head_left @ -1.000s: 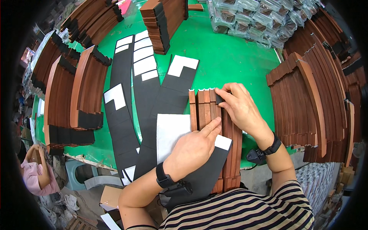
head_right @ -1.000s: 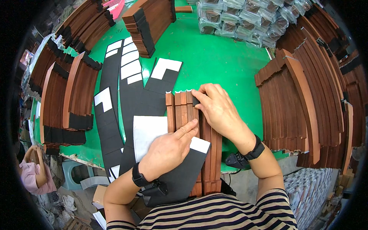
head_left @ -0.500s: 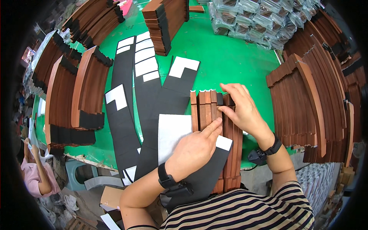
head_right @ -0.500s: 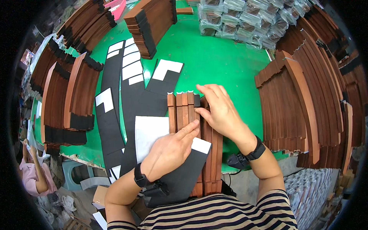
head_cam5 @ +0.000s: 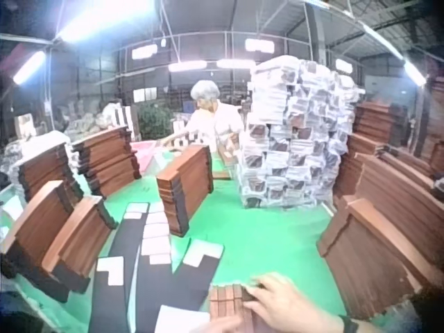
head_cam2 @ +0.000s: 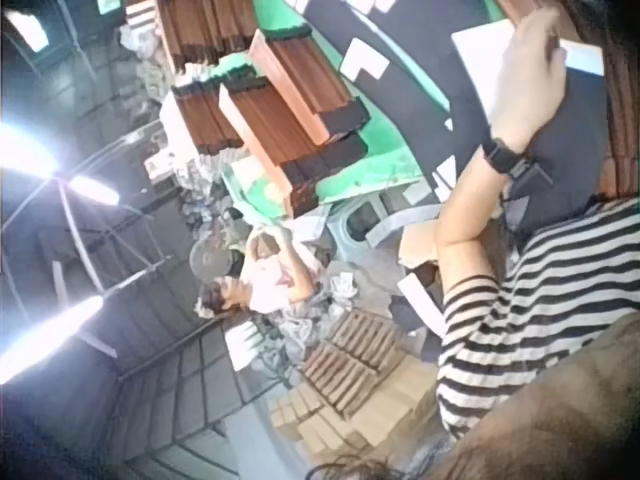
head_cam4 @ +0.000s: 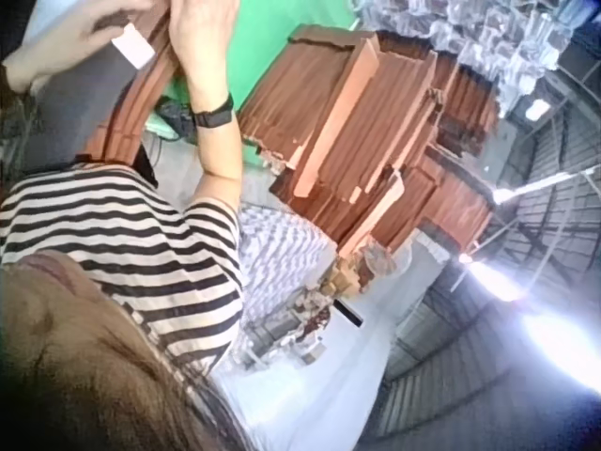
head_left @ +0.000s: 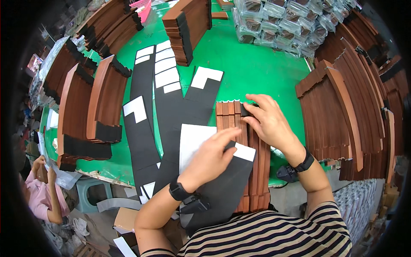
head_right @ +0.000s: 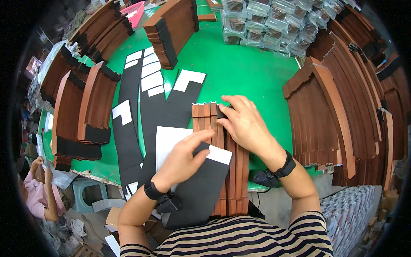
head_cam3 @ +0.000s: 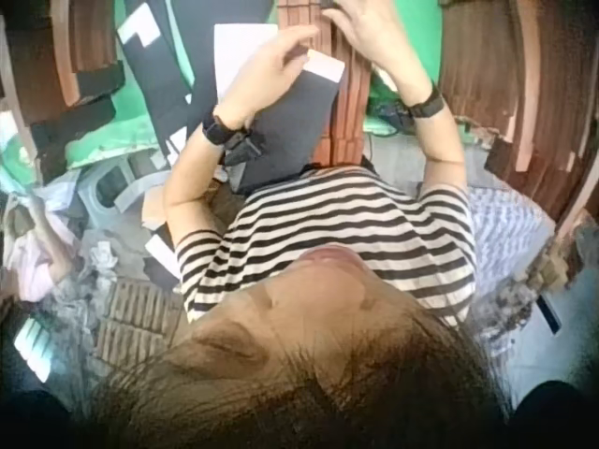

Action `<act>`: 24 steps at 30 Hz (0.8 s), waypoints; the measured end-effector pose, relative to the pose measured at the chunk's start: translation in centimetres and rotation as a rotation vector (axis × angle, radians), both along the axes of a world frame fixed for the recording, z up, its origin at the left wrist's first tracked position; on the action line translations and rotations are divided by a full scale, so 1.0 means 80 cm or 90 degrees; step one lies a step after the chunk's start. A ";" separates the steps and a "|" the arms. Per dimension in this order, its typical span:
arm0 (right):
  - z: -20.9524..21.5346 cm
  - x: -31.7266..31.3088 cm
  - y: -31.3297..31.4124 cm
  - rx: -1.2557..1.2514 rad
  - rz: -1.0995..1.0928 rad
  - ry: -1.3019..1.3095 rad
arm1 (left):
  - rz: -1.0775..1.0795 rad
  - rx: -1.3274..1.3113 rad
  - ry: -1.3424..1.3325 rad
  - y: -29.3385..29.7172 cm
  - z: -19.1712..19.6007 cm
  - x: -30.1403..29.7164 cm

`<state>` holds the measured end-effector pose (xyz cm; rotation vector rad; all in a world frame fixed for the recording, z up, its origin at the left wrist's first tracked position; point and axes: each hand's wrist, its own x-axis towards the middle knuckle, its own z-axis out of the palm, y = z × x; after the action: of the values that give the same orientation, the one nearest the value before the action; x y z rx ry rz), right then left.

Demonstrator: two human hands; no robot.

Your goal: Applying black adhesive strips and end caps to wooden slats on a factory workbench.

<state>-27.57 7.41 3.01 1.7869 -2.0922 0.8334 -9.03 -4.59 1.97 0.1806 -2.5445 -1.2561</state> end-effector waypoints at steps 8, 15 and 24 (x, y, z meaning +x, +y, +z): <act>0.048 0.066 0.018 0.003 0.197 -0.288 | 0.128 0.557 0.026 -0.029 0.011 0.016; 0.040 0.087 0.020 0.023 0.154 -0.272 | 0.129 0.688 -0.010 -0.012 0.027 0.023; 0.049 0.082 0.024 0.064 0.165 -0.413 | 0.112 0.516 0.087 0.015 0.041 0.034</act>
<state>-21.02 9.34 6.93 2.0686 -2.3171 1.5802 -6.29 -3.42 5.24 0.4531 -1.7286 -2.0575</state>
